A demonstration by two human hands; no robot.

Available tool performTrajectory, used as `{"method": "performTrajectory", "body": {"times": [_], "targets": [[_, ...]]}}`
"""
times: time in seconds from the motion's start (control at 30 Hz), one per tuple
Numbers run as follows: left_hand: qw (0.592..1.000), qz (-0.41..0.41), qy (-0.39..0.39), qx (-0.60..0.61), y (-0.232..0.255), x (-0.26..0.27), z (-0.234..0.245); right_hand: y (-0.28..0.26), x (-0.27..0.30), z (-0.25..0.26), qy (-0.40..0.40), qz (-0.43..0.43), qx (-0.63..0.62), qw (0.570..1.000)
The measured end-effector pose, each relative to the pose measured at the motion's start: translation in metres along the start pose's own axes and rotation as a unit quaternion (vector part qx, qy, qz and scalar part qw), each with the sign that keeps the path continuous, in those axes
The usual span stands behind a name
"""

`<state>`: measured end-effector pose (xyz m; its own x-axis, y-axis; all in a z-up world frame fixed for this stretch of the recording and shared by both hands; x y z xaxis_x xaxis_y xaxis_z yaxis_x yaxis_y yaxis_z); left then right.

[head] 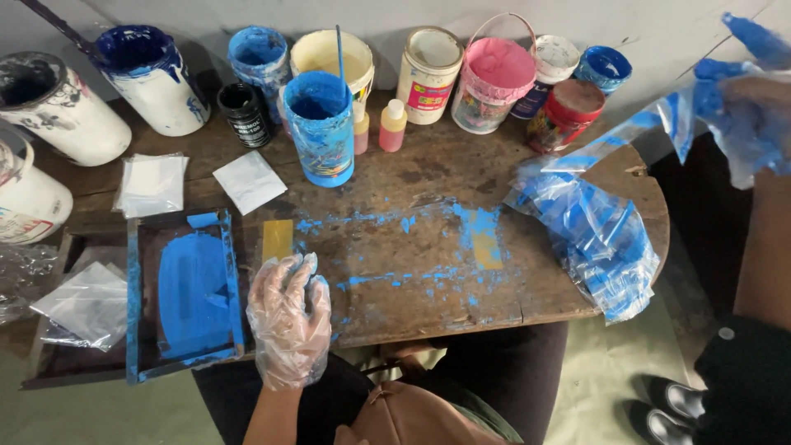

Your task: The person spreads blue ink across a screen-printing frame using a squeegee, then places a clear plastic sheet over the inked area and smooths it. They repeat the ink spreading and plastic placement steps multiple times.

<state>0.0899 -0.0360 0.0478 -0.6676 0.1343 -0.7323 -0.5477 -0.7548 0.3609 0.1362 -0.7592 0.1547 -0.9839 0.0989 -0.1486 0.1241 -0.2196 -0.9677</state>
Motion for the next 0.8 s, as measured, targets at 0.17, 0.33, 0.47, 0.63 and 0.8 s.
{"method": "performTrajectory", "body": {"times": [0.17,0.33,0.47,0.63,0.8], "targets": [[1.000,-0.003,0.000,0.012,0.000,-0.001,0.002,-0.089,-0.015,-0.162,-0.036,0.069,0.036,0.996],[1.000,-0.004,0.008,0.005,-0.003,0.003,0.000,-0.089,-0.041,-0.166,-0.019,-0.052,0.085,0.995],[0.999,-0.022,0.015,0.021,0.002,0.000,0.004,-0.073,-0.062,-0.128,-0.171,0.163,0.363,0.901],[0.999,-0.021,0.026,0.026,0.003,-0.001,0.007,-0.009,-0.105,-0.065,-0.163,-0.121,0.189,0.961],[0.999,-0.020,0.021,0.026,0.001,-0.001,0.005,-0.038,-0.057,-0.072,-0.169,0.281,0.379,0.865]]}}
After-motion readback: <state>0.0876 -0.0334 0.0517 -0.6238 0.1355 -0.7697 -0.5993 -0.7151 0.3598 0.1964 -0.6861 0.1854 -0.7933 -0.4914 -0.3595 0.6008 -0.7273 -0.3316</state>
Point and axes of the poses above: each hand's wrist, its own x-axis away from the middle knuckle, its own z-axis out of the back of the hand, y = z × x, the point moved 10 cm from there along -x, towards the middle knuckle, and after that the axes turned 3 degrees about -x, right-handed, at the moved point
